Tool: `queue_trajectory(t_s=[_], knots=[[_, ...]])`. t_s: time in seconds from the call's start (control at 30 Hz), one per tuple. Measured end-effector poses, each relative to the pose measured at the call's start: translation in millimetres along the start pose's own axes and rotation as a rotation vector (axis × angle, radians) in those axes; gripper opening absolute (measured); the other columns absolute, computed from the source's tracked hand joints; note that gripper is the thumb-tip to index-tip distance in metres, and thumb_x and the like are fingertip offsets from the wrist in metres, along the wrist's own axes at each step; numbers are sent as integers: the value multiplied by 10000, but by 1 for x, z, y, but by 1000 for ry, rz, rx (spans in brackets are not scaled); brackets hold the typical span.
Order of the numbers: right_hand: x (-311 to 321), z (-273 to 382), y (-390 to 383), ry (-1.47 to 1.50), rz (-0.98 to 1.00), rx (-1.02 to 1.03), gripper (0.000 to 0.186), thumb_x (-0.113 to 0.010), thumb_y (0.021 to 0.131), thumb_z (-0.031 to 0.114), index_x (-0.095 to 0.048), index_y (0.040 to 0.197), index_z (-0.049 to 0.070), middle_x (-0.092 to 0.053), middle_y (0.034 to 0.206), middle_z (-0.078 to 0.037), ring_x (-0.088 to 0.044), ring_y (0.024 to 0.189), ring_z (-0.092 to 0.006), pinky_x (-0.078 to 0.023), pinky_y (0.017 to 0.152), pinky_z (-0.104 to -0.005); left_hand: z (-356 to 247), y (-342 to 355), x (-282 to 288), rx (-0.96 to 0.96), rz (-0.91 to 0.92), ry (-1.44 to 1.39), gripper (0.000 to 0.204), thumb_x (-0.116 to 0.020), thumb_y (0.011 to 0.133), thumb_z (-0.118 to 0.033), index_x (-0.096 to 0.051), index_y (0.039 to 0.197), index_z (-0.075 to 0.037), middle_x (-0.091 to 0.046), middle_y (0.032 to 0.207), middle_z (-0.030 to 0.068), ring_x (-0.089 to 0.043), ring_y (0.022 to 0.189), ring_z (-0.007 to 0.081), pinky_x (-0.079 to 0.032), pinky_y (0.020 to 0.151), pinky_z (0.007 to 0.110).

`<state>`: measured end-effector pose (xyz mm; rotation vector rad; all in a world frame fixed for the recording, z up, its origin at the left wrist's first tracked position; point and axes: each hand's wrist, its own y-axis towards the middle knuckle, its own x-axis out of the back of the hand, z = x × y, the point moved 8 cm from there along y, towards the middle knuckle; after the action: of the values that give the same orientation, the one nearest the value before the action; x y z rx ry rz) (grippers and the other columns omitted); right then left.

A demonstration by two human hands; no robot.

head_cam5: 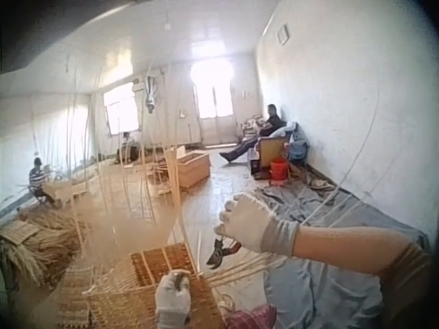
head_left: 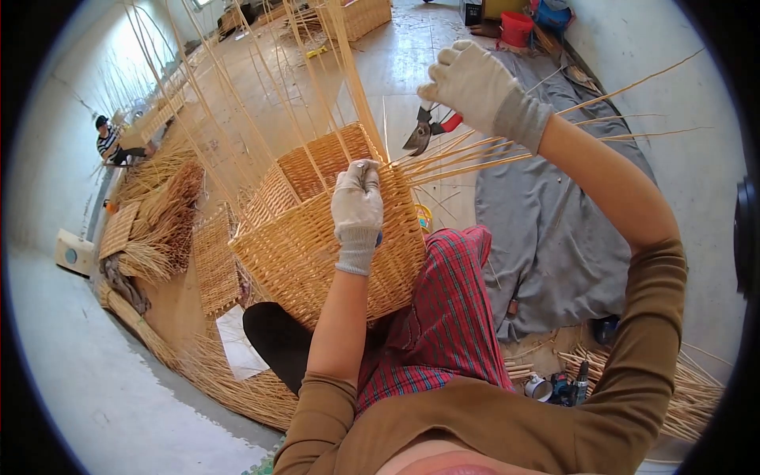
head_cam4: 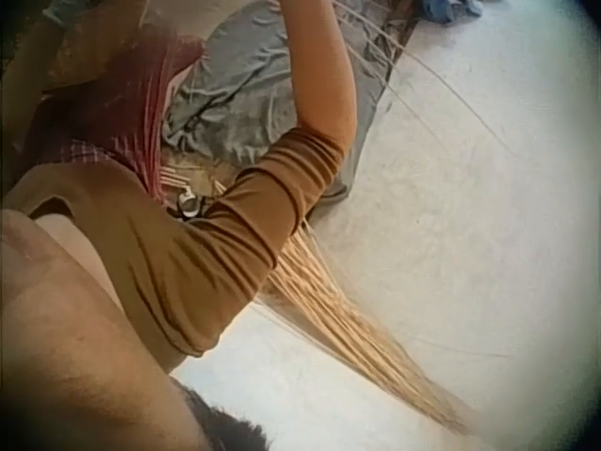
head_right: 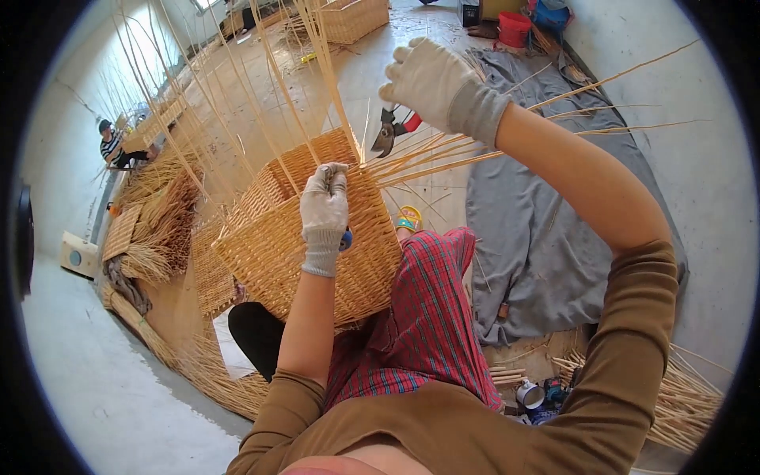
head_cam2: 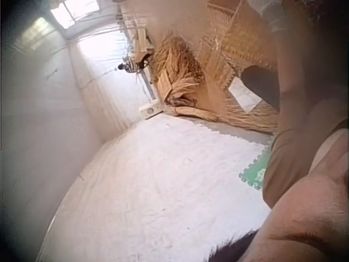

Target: Weaving a large wicker basket while sitting on the floor.

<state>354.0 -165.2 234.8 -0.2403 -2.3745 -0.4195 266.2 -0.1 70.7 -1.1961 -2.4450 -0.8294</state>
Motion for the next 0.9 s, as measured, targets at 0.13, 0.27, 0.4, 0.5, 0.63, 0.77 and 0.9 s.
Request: queue_trajectory(t_s=[0.13, 0.27, 0.4, 0.5, 0.63, 0.77, 0.9], knots=[[-6, 20, 6, 38, -74, 14, 207, -631, 876, 230, -707, 1068, 230, -652, 949, 35, -623, 1010, -156, -479, 875, -323, -10, -13, 4, -3, -19, -2, 116, -652, 1001, -124, -689, 1077, -44, -663, 953, 51, -600, 832, 133, -490, 770, 284], [6, 35, 15, 32, -185, 59, 115, -612, 880, 243, -680, 961, 197, -615, 880, 36, -623, 969, -162, -485, 849, -319, 9, -9, 1, -52, -37, -121, 108, -669, 973, -124, -704, 1067, -82, -651, 933, 122, -637, 847, 258, -507, 783, 362], [-8, 30, 1, 19, 11, 7, 126, -638, 847, 230, -660, 957, 172, -633, 869, 2, -636, 924, -181, -506, 807, -351, 3, -5, -14, -11, 63, -190, 116, -677, 967, -101, -729, 1067, -73, -654, 923, 89, -623, 826, 211, -500, 791, 328], [-10, 12, -17, 123, 29, -49, 177, -684, 800, 209, -655, 964, 149, -646, 859, -34, -647, 884, -223, -516, 751, -385, 13, 3, -4, -16, 108, -255, 127, -671, 968, -86, -746, 1071, -78, -675, 934, 74, -625, 837, 174, -502, 800, 312], [28, -6, -95, 562, -419, -376, 246, -767, 778, 261, -643, 927, 108, -636, 787, -93, -644, 760, -338, -497, 630, -454, -4, -5, 19, -241, 29, -113, 183, -646, 961, -54, -747, 1109, -96, -696, 1054, 124, -671, 946, 240, -528, 877, 355], [-106, 109, -249, 1646, -438, -1190, 306, -706, 923, 150, -601, 1185, 31, -653, 902, -55, -571, 734, -91, -496, 678, -287, -40, -38, 18, -223, -24, -7, 232, -644, 960, -58, -725, 1175, -96, -650, 1196, 173, -671, 1047, 292, -530, 925, 396], [-248, 250, -399, 1060, 755, -1443, 519, -743, 824, 414, -599, 1232, 128, -695, 1078, -210, -687, 986, -411, -527, 836, -469, -27, -85, 38, -176, -38, -165, 250, -615, 1007, -115, -665, 1246, -65, -636, 1215, 199, -674, 1058, 309, -542, 902, 364]])
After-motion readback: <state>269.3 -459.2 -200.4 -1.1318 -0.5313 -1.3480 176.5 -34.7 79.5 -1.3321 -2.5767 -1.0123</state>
